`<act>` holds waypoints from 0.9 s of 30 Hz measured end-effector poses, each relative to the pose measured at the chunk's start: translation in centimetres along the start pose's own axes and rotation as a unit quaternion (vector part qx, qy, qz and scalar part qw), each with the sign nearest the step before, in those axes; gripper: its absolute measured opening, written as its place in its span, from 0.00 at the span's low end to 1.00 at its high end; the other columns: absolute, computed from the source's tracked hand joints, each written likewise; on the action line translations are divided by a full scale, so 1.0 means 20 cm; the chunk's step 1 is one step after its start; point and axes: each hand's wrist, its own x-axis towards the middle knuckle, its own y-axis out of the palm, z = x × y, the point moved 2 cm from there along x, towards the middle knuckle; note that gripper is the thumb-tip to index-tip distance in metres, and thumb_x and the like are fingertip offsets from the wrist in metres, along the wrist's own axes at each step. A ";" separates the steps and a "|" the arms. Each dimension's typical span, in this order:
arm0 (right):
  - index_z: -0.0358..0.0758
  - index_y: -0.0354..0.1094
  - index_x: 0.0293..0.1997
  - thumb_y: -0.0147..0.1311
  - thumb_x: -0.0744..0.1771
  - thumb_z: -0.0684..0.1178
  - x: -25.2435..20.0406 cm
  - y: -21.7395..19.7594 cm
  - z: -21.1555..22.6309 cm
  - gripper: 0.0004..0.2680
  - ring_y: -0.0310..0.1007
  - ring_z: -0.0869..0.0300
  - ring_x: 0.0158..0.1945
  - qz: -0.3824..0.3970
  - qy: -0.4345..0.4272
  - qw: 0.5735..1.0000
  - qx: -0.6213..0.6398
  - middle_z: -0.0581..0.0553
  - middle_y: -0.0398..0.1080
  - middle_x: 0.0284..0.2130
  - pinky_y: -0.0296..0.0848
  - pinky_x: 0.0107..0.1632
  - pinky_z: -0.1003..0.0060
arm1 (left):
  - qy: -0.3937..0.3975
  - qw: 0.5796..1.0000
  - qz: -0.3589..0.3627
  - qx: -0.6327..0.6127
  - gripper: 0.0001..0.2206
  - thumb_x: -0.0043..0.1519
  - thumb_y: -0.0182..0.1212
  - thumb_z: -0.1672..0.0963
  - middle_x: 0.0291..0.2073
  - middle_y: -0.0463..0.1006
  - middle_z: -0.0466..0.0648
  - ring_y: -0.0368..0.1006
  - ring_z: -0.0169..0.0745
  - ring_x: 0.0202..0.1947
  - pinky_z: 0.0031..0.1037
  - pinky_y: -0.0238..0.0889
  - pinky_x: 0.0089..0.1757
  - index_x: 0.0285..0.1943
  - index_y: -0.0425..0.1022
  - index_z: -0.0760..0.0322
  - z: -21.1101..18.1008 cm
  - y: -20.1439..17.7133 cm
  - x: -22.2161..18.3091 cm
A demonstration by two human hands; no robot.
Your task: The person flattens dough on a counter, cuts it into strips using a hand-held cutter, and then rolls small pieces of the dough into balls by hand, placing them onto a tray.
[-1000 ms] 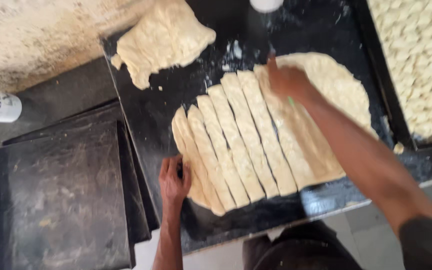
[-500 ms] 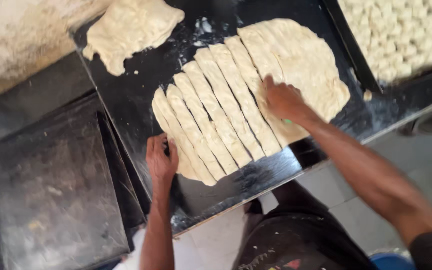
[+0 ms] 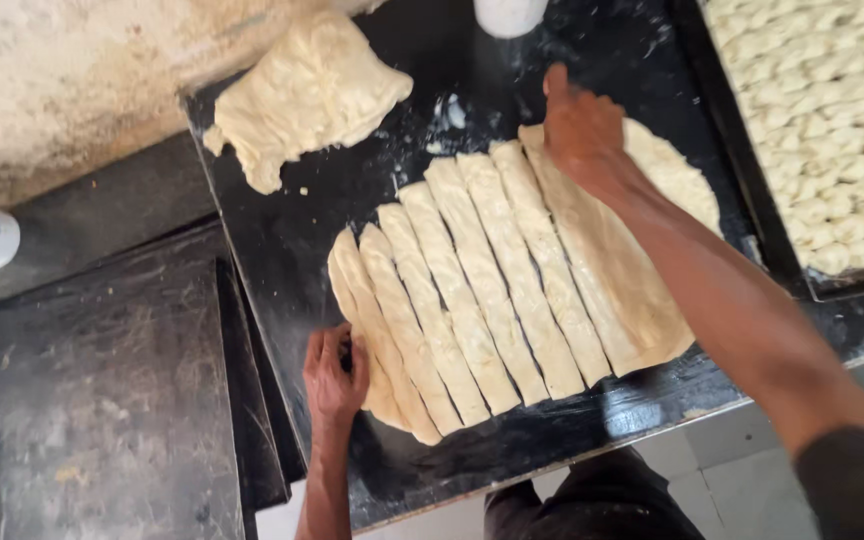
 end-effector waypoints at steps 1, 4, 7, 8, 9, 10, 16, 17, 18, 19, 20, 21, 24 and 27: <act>0.35 0.58 0.59 0.51 0.66 0.40 0.05 0.10 -0.02 0.15 0.77 0.33 0.38 0.021 0.015 1.000 0.001 0.28 0.75 0.39 0.73 0.42 0.38 | -0.003 1.000 0.002 -0.005 0.09 0.61 0.61 0.61 0.36 0.73 0.56 0.74 0.52 0.33 0.38 0.69 0.35 0.49 0.75 0.71 0.00 0.00 -0.01; 0.30 0.58 0.60 0.52 0.65 0.43 0.12 0.24 -0.16 0.17 0.75 0.31 0.40 0.097 -0.002 0.995 0.001 0.22 0.73 0.37 0.73 0.43 0.39 | -0.010 1.000 0.009 0.002 0.08 0.61 0.62 0.61 0.35 0.73 0.57 0.74 0.52 0.32 0.37 0.69 0.35 0.47 0.75 0.71 -0.01 0.00 -0.04; 0.29 0.58 0.62 0.48 0.67 0.42 -0.01 0.21 -0.20 0.16 0.76 0.31 0.41 0.101 0.011 0.995 -0.015 0.23 0.73 0.41 0.74 0.43 0.40 | 0.006 0.999 0.015 0.033 0.07 0.61 0.62 0.61 0.33 0.73 0.57 0.71 0.54 0.32 0.39 0.67 0.36 0.46 0.76 0.70 0.03 0.01 0.05; 0.29 0.58 0.64 0.45 0.68 0.42 -0.10 0.20 -0.16 0.16 0.76 0.32 0.41 0.081 0.036 0.996 -0.027 0.24 0.74 0.42 0.74 0.42 0.39 | 0.018 0.999 0.009 0.027 0.07 0.60 0.63 0.61 0.33 0.72 0.57 0.71 0.54 0.32 0.39 0.67 0.35 0.45 0.75 0.70 0.04 0.01 0.11; 0.29 0.57 0.65 0.43 0.69 0.42 -0.34 0.24 -0.12 0.16 0.77 0.32 0.40 0.091 0.065 0.993 -0.034 0.25 0.74 0.43 0.74 0.42 0.39 | 0.008 0.999 0.025 0.025 0.07 0.60 0.63 0.61 0.33 0.72 0.57 0.71 0.53 0.32 0.39 0.67 0.35 0.45 0.75 0.71 0.02 -0.01 0.01; 0.30 0.57 0.67 0.41 0.70 0.42 -0.52 0.24 -0.10 0.16 0.77 0.33 0.39 0.100 0.093 0.990 -0.042 0.26 0.74 0.44 0.74 0.41 0.39 | 0.003 1.000 0.020 0.014 0.08 0.61 0.62 0.61 0.34 0.72 0.57 0.72 0.53 0.33 0.39 0.67 0.36 0.47 0.74 0.72 0.00 -0.02 -0.08; 0.31 0.57 0.64 0.47 0.65 0.43 -0.94 0.12 -0.06 0.19 0.78 0.35 0.36 0.095 0.079 0.990 -0.066 0.27 0.74 0.42 0.74 0.36 0.38 | 0.063 0.998 -0.012 -0.003 0.08 0.64 0.61 0.62 0.37 0.73 0.57 0.73 0.53 0.35 0.39 0.68 0.37 0.50 0.74 0.73 -0.04 -0.03 0.01; 0.31 0.58 0.63 0.46 0.66 0.43 -0.93 0.13 -0.07 0.17 0.78 0.35 0.38 0.090 0.075 0.991 -0.058 0.28 0.75 0.41 0.74 0.39 0.39 | 0.073 0.997 -0.011 0.002 0.08 0.64 0.61 0.62 0.38 0.72 0.57 0.73 0.53 0.36 0.39 0.68 0.38 0.50 0.74 0.73 -0.03 -0.04 -0.01; 0.30 0.59 0.62 0.46 0.68 0.43 -0.90 0.13 -0.09 0.15 0.78 0.36 0.40 0.085 0.072 0.992 -0.050 0.28 0.75 0.40 0.75 0.42 0.40 | 0.084 0.996 -0.010 0.007 0.09 0.64 0.60 0.62 0.39 0.72 0.57 0.72 0.54 0.37 0.39 0.67 0.39 0.51 0.74 0.73 -0.03 -0.03 -0.04; 0.29 0.59 0.61 0.46 0.69 0.43 -0.96 0.14 -0.08 0.13 0.78 0.36 0.42 0.084 0.090 0.992 -0.034 0.29 0.76 0.40 0.75 0.44 0.41 | 0.070 0.997 0.001 0.016 0.07 0.65 0.60 0.62 0.38 0.72 0.57 0.72 0.54 0.37 0.39 0.67 0.39 0.50 0.74 0.73 -0.02 -0.04 -0.08; 0.31 0.59 0.61 0.46 0.70 0.44 -1.07 0.15 -0.08 0.13 0.78 0.36 0.42 0.156 0.100 0.982 -0.034 0.29 0.76 0.39 0.75 0.43 0.41 | 0.056 0.998 0.011 0.025 0.06 0.65 0.60 0.62 0.38 0.72 0.57 0.71 0.54 0.36 0.39 0.67 0.38 0.49 0.74 0.72 -0.03 -0.04 -0.12; 0.33 0.58 0.61 0.45 0.70 0.45 -1.07 0.12 -0.12 0.13 0.78 0.36 0.42 0.207 0.102 0.972 -0.042 0.30 0.77 0.38 0.75 0.42 0.40 | 0.051 0.998 0.001 0.027 0.05 0.66 0.60 0.62 0.37 0.72 0.57 0.71 0.54 0.35 0.38 0.66 0.38 0.48 0.74 0.72 -0.04 0.00 -0.07; 0.35 0.59 0.60 0.45 0.69 0.44 -1.27 0.04 -0.02 0.12 0.78 0.37 0.37 0.167 0.111 0.978 -0.055 0.30 0.75 0.43 0.75 0.38 0.40 | 0.040 0.999 -0.015 -0.002 0.08 0.64 0.61 0.61 0.39 0.73 0.57 0.74 0.50 0.34 0.36 0.68 0.37 0.50 0.75 0.72 -0.03 -0.02 -0.04; 0.33 0.60 0.57 0.46 0.68 0.43 -1.09 -0.03 -0.02 0.12 0.77 0.36 0.36 0.120 0.064 0.991 -0.011 0.31 0.75 0.41 0.73 0.37 0.38 | 0.030 1.000 -0.001 -0.005 0.07 0.65 0.61 0.61 0.38 0.73 0.56 0.72 0.50 0.33 0.36 0.67 0.36 0.49 0.75 0.72 -0.01 -0.02 -0.02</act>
